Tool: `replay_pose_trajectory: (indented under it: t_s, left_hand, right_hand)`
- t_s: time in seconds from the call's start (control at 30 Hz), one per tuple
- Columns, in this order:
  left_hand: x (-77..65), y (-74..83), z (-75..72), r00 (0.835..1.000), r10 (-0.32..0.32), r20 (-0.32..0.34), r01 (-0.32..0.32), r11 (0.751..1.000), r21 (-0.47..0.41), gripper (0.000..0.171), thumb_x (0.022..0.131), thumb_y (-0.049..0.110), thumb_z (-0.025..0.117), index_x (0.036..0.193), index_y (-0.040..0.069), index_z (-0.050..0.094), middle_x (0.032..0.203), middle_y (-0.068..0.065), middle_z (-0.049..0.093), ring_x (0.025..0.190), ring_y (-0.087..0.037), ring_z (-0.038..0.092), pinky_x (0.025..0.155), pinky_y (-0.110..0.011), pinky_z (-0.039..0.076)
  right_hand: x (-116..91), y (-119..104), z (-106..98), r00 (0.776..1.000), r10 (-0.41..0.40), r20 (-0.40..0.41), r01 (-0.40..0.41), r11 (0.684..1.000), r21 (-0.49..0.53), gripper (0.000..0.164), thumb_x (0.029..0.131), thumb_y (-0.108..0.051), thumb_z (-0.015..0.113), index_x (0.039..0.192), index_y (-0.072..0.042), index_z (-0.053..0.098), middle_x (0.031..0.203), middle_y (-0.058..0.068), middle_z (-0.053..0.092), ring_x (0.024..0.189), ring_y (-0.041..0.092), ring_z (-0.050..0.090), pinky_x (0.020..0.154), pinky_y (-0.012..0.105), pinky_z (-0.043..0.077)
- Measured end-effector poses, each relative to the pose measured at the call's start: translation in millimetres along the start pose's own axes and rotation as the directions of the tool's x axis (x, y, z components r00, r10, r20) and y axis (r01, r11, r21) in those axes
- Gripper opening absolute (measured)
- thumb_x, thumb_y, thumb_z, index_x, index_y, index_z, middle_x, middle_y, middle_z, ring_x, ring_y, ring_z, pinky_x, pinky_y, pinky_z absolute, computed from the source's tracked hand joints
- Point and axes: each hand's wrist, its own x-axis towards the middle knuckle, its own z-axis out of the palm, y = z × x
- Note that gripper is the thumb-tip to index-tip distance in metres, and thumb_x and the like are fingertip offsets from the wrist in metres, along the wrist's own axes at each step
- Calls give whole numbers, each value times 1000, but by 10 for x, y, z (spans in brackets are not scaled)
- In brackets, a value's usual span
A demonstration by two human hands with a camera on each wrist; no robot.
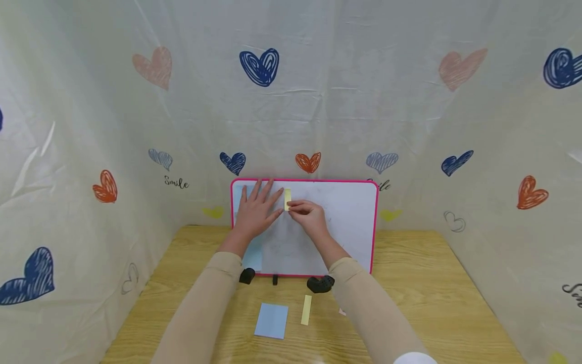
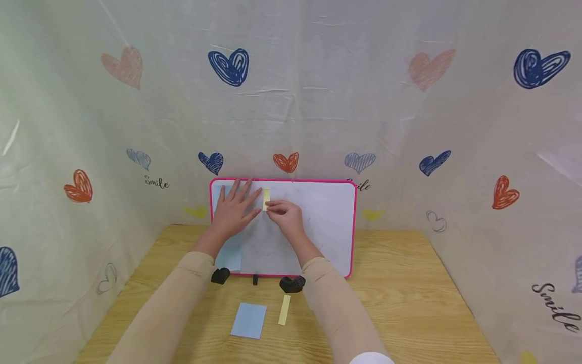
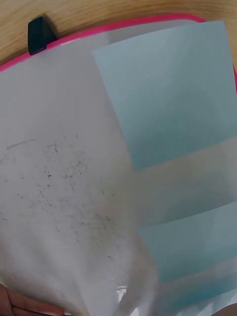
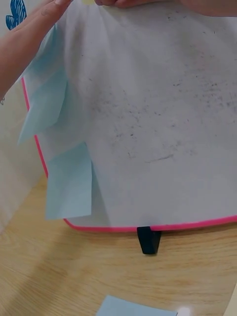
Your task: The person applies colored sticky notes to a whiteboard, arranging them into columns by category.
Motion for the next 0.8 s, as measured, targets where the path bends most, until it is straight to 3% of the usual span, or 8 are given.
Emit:
replay_pose_trajectory:
  t_s: [0.3, 0.57, 0.8]
  left_hand:
    - [14, 0, 41, 1000, -22, -20, 22, 1000, 1, 68, 93, 62, 45, 154, 38, 26, 164, -2, -3, 147, -31, -13, 109, -65, -5]
    - [43, 28, 101, 999, -40, -33, 41, 999, 19, 70, 92, 67, 41, 154, 40, 23, 163, -2, -4, 146, -31, -15, 108, -66, -8]
    - [48, 38, 102, 998, -58, -16, 58, 997, 46, 72, 92, 68, 38, 155, 39, 21, 163, -2, -6, 146, -32, -15, 107, -66, -10]
  right_hand:
    - [-3, 2, 3, 1000, 11, 9, -11, 1000, -21, 8, 82, -1, 77, 90, 1, 78, 105, 5, 72, 100, 19, 66, 81, 28, 54]
    - [8, 34, -19, 999, -38, 19, 38, 999, -12, 7, 82, 6, 73, 88, 5, 77, 104, 9, 72, 100, 20, 66, 79, 27, 54]
    - [-20, -36, -75, 999, -2, 51, 5, 999, -45, 15, 84, 6, 69, 97, 2, 77, 108, 10, 70, 101, 22, 65, 84, 31, 53]
